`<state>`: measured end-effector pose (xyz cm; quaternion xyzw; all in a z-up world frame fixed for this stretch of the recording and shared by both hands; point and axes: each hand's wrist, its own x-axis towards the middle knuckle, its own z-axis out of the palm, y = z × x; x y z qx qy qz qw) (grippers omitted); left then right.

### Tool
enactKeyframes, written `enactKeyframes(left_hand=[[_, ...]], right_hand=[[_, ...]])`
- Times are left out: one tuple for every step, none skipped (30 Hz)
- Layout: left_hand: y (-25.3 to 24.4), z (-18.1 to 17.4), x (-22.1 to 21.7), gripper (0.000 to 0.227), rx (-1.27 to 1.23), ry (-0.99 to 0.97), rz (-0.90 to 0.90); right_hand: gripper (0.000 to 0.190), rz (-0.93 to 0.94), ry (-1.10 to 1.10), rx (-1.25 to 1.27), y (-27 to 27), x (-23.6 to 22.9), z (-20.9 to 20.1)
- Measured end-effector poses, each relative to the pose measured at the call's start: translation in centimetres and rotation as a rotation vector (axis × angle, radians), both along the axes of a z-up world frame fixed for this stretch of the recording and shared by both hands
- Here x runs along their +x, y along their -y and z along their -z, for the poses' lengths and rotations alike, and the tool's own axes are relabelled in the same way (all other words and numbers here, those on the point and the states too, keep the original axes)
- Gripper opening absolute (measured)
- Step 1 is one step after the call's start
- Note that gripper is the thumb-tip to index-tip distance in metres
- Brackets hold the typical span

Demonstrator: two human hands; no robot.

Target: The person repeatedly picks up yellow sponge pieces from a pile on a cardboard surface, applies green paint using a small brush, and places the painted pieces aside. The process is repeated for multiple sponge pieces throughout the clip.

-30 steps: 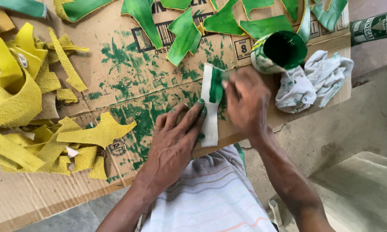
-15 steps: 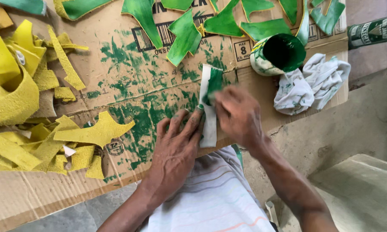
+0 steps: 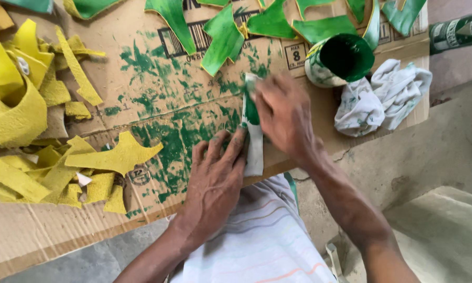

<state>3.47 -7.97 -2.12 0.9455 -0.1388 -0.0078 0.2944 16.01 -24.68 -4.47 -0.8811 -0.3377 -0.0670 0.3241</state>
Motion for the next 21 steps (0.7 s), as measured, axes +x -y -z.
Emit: enactKeyframes(left_hand=[[0.0,0.0,0.1,0.046,-0.013,0.028,0.004],[0.0,-0.1,0.3,0.051,-0.025,0.054,0.006],[0.1,0.0,0.7,0.050,-0.005,0.050,-0.007],[0.2,0.0,0.5,0.050,0.015,0.029,-0.005],[0.2,-0.1,0.3,0.049,0.036,0.008,-0.003],[0.2,-0.2,0.3,0.048,0.025,-0.001,0.003],[0.0,-0.3,0.3,0.048,0.015,-0.009,0.009],[0.0,-0.4,0.1,0.047,0.002,-0.021,0.007],[0.1,-0.4,0.0,0.047,0.005,-0.013,0.004],[0.1,-0.4,0.0,0.048,0.008,0.002,-0.003],[0.1,-0.3,0.1,0.049,0.011,0.017,-0.009],[0.1,-0.2,0.2,0.050,0.004,0.025,-0.012],[0.2,-0.1,0.3,0.051,-0.002,0.034,-0.014],[0.2,0.0,0.3,0.052,-0.008,0.036,-0.013],[0.3,0.0,0.3,0.050,-0.008,0.030,-0.019],[0.2,0.0,0.1,0.048,-0.008,0.018,-0.014],[0.1,-0.1,0.0,0.046,-0.009,0.006,-0.009],[0.2,-0.1,0.1,0.047,-0.002,-0.001,-0.004],[0.1,-0.1,0.1,0.047,0.005,-0.008,0.000],[0.0,-0.1,0.0,0.048,0.011,-0.016,0.001],[0.0,-0.1,-0.1,0.049,0.003,0.001,0.008]], right_hand=[[0.020,-0.032,0.004,0.008,0.1,-0.6,-0.4],[0.020,-0.047,-0.005,0.011,0.1,-0.6,-0.6],[0.021,-0.063,-0.014,0.013,0.0,-0.5,-0.7],[0.022,-0.063,-0.041,0.016,0.1,-1.1,-0.6],[0.020,-0.021,-0.033,0.008,-0.1,-0.6,-0.2],[0.019,0.021,-0.013,-0.002,-0.5,0.9,0.2],[0.018,0.064,0.008,-0.011,-0.8,1.8,0.4],[0.018,0.072,0.000,-0.011,-1.0,1.8,0.1],[0.018,0.079,-0.008,-0.010,-1.3,1.7,0.0],[0.018,0.083,-0.010,-0.010,-1.4,1.8,-0.1],[0.018,0.069,-0.019,-0.014,-1.0,1.0,0.0],[0.017,0.054,-0.027,-0.016,-0.8,-0.7,-0.6],[0.016,0.040,-0.035,-0.019,-0.7,-1.4,-1.0],[0.015,0.044,-0.030,-0.024,-0.8,-0.9,-0.8],[0.015,0.049,-0.024,-0.029,-0.9,0.0,-0.5],[0.014,0.065,-0.024,-0.035,-0.9,0.6,-0.3],[0.014,0.085,-0.017,-0.029,-1.1,1.3,0.0],[0.014,0.098,-0.001,-0.024,-1.5,2.3,0.1],[0.014,0.111,0.014,-0.018,-1.8,2.8,0.0],[0.014,0.139,0.014,-0.006,-1.7,3.0,-0.4],[0.015,0.167,0.015,0.005,-1.5,3.1,-1.0]])
